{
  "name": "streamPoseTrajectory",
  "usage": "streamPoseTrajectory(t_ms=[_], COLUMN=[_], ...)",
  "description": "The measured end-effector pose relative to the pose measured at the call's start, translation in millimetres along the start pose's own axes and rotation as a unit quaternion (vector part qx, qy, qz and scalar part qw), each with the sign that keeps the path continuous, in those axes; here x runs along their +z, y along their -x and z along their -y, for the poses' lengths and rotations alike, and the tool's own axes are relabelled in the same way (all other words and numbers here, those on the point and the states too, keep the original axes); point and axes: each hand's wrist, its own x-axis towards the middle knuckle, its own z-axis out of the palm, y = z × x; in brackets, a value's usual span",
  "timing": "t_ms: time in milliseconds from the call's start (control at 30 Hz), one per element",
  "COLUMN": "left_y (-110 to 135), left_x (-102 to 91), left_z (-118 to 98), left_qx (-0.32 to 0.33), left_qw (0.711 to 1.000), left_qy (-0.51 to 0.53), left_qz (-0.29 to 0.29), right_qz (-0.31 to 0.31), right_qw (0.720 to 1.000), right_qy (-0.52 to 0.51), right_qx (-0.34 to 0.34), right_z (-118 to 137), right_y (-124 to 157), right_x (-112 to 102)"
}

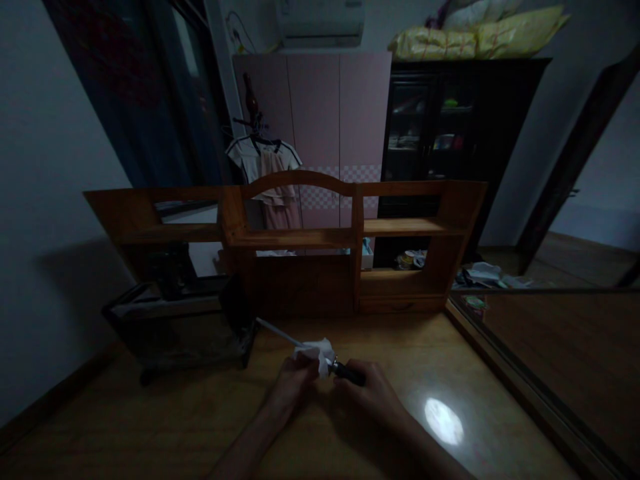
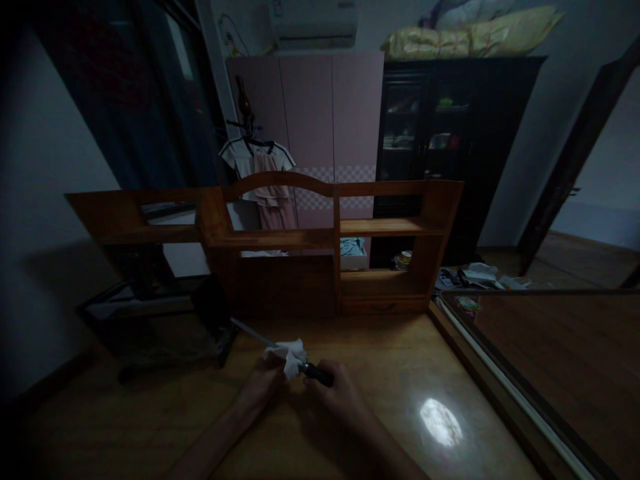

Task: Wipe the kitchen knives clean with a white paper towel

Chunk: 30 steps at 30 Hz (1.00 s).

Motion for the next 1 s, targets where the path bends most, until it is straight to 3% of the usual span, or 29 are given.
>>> streamPoseTrajectory(t_ms=[300,467,633,867,1000], left_y=[5.7,-0.8,-13.1,-29.1,-27.2], left_x=[6.8,-4.8,-25.4,-56.9,-51.3], left_z=[-18.8,-18.1,-21.4,-30.1,-33.4], left_qx=[-0.011,0.005,0.027,0.112,0.124], left_qw=[0.999,0.999,0.992,0.973,0.971], left_qy=[0.017,0.044,0.069,0.082,0.069], left_qz=[0.032,-0.012,-0.103,-0.187,-0.191], right_qz=[-0.01,-0.029,-0.035,-0.028,-0.034], right_qw=[1.0,0.998,0.997,0.996,0.996], right_qy=[0.026,0.047,0.063,0.087,0.081], right_qx=[0.002,0.0,-0.005,-0.021,-0.022], right_z=[-3.3,-9.7,-12.5,-10.6,-11.7], right_y=[-1.4,-4.2,-5.9,-3.6,-3.1], right_x=[-2.1,-5.4,-12.5,-14.3,-12.2])
